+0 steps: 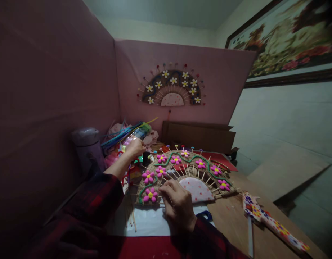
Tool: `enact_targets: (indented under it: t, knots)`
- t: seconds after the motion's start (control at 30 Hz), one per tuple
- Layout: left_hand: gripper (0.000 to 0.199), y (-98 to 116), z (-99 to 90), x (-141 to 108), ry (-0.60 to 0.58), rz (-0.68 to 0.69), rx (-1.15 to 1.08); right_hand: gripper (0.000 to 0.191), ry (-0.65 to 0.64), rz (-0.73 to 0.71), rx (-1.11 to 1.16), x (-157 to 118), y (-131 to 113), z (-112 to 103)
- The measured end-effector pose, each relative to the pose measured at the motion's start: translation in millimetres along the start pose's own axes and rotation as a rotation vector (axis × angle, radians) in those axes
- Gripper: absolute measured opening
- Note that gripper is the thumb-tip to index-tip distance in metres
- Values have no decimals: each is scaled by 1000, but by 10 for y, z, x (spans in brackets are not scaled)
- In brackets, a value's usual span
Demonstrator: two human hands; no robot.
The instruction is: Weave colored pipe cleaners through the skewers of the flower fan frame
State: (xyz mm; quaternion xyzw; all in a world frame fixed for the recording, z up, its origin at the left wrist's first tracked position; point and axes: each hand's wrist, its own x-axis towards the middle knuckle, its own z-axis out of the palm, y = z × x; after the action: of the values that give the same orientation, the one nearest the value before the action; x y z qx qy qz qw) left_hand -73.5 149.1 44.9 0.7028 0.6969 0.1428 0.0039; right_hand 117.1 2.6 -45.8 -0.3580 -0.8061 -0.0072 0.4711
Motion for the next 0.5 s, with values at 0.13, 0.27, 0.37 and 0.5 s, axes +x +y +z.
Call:
enact_targets:
  t: [0.13,0.27,0.37,0.5]
  knots:
    - [22,12,-11,39,72,-46,52,15,1,1,17,-2,-4,0]
    - [23,80,12,135,84,-10,120,16,-1,5,23,-7,6,4]
    - [20,139,62,214,19,91,143,16,-12,17,25,-8,8,6]
    - [28,157,159,260,-34,206,142,15,-21,28,22,-8,-9,5]
